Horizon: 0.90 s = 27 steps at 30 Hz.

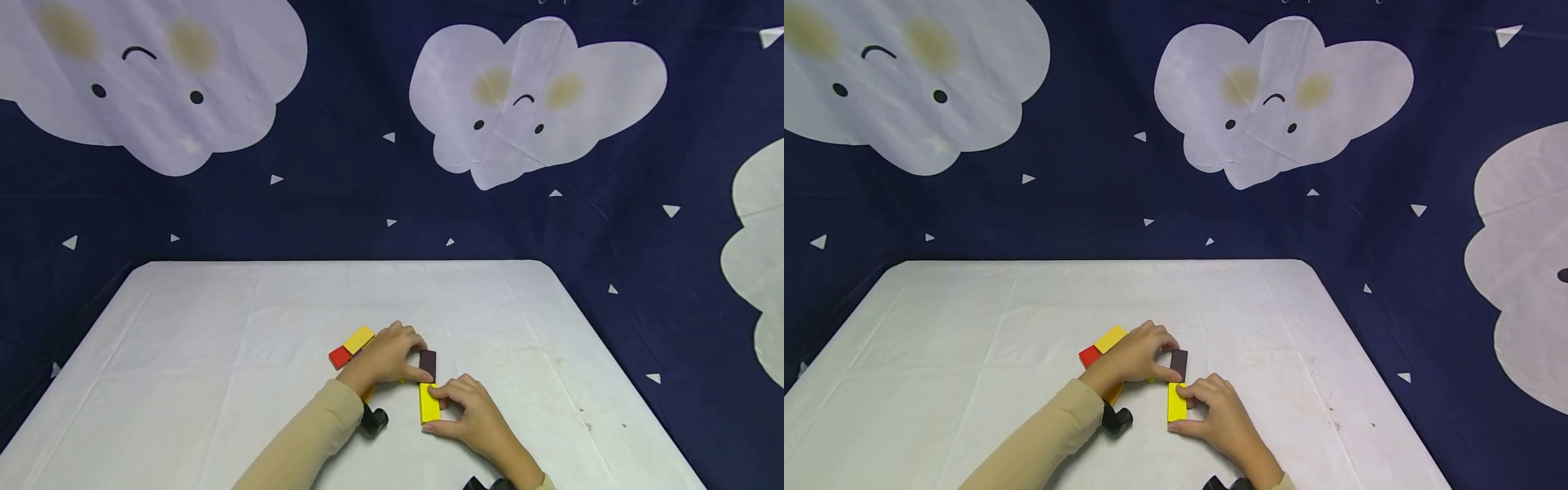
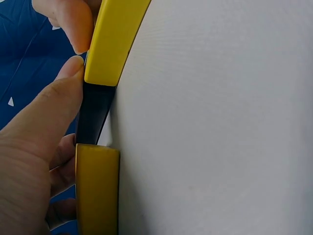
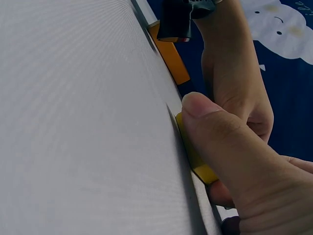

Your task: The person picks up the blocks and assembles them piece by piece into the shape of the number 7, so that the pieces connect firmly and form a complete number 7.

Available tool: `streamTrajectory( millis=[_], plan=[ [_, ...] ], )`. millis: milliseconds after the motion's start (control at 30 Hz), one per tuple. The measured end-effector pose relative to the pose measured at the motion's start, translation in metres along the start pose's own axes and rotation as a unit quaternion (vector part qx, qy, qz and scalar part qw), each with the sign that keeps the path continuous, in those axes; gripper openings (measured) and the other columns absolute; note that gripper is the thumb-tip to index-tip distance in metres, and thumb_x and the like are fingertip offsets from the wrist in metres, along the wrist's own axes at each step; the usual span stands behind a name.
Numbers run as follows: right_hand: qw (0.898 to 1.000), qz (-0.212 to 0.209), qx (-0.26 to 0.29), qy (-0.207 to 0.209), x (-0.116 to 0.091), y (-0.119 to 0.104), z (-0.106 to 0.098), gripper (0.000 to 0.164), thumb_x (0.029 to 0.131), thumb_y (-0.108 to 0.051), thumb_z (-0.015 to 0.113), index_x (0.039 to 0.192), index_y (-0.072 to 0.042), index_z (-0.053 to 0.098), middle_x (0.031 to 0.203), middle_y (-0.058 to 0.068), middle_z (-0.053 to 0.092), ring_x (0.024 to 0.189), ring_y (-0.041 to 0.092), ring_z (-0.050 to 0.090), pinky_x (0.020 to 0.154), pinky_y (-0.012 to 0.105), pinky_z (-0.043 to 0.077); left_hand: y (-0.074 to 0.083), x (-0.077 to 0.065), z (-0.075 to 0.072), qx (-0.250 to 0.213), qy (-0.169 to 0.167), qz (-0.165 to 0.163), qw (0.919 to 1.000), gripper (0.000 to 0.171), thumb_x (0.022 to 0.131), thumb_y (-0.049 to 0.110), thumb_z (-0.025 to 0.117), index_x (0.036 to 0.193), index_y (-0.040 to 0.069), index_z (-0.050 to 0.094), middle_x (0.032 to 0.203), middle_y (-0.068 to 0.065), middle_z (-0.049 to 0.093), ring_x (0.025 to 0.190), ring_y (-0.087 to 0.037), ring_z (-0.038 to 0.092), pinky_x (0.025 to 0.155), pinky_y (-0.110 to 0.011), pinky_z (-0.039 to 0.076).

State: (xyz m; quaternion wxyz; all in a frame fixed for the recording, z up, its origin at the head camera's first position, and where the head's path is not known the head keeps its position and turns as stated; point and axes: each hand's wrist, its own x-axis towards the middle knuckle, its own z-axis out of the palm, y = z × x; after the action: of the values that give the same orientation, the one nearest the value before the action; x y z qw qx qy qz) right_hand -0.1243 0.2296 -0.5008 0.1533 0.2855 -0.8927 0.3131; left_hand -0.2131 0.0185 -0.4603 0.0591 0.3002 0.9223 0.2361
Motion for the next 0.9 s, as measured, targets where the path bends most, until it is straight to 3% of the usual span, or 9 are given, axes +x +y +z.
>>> streamTrajectory(
  millis=[233, 900],
  plan=[
    [1.0, 0.016, 0.0, -0.008, -0.0012, -0.0005, -0.0008, 0.052, 0.064, -0.052, 0.087, 0.105, -0.023, 0.076, 0.088, -0.025, 0.059, 0.085, -0.004, 0.05, 0.08, 0.02, 0.042, 0.0003, 0.0, 0.0006, -0.003, 0.005, 0.009, 0.9999, 0.054, 0.075, 0.059, 0.079, 0.112, 0.02, 0.072, 0.103, 0.007, 0.065, 0.09, -0.009, 0.046, 0.082, -0.026, 0.041],
    [1.0, 0.001, 0.011, 0.01, -0.0007, 0.0011, 0.0011, 0.051, 0.062, -0.051, 0.089, 0.102, -0.022, 0.076, 0.083, -0.023, 0.06, 0.082, -0.003, 0.051, 0.079, 0.017, 0.041, -0.0016, -0.0005, 0.0008, -0.005, 0.004, 0.02, 0.9998, 0.055, 0.074, 0.059, 0.079, 0.113, 0.021, 0.072, 0.102, 0.008, 0.065, 0.089, -0.009, 0.045, 0.08, -0.024, 0.039]
  ],
)
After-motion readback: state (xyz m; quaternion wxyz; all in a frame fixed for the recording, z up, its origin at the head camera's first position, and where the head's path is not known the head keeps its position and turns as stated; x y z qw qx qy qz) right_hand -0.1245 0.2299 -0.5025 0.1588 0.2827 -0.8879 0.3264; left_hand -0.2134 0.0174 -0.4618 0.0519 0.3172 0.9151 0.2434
